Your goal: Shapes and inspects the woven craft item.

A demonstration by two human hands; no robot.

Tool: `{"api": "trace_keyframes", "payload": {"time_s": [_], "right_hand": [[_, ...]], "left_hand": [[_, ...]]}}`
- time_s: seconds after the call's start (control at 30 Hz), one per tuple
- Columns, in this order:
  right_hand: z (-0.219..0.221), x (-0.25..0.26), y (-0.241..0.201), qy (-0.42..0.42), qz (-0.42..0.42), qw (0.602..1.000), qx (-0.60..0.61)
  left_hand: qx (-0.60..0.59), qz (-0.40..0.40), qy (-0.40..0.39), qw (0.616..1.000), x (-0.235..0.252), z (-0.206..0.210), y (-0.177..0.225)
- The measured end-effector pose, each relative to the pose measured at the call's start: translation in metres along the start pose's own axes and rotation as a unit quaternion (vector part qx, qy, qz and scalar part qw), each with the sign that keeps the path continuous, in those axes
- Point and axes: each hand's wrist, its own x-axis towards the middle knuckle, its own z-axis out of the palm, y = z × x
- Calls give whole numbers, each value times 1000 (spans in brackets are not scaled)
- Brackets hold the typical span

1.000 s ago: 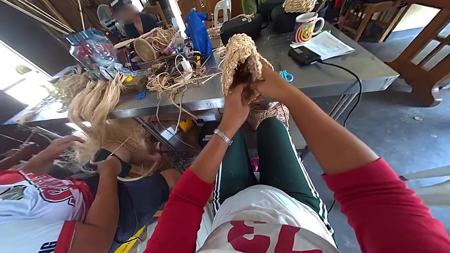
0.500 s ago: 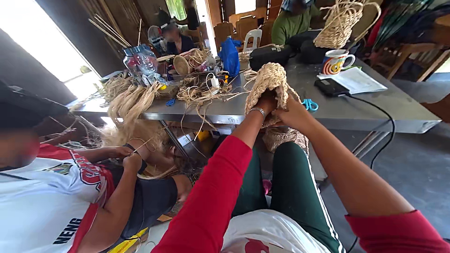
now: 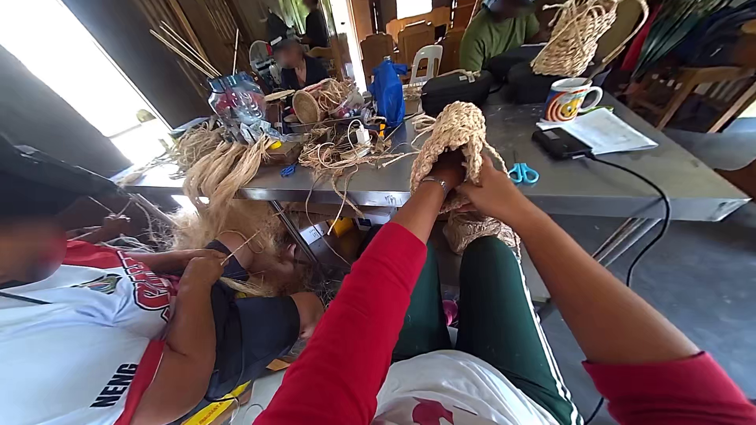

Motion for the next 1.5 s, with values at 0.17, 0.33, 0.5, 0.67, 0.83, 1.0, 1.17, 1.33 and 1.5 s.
{"api": "trace_keyframes", "payload": {"time_s": [0.17,0.33,0.5,0.67,0.83,1.0,1.17,1.33,1.5], "right_hand": [[-1,0,3,4,-8,1000,5],[0,-2,4,6,-6,1000,4],[-2,1,7,2,-5,1000,19],[-4,0,9,4,-8,1000,1],[-4,-2,5,4,-9,999,-31],[-3,1,0,2,-7,999,-42],[-4,3,3,4,-2,1000,-12],[-4,5,0,2,-3,1000,-26],[1,3,-4,8,-2,999,-41]], "left_hand": [[4,9,12,1000,3,5,-1],[-10,8,32,999,7,14,-5],[-9,7,37,999,4,13,-1],[-1,-4,35,999,1,16,3],[31,-11,21,999,-3,11,6],[12,-12,51,999,0,14,0],[12,5,46,999,2,15,-1],[-11,4,64,998,2,16,-5],[-6,-2,41,999,4,13,-10]]}}
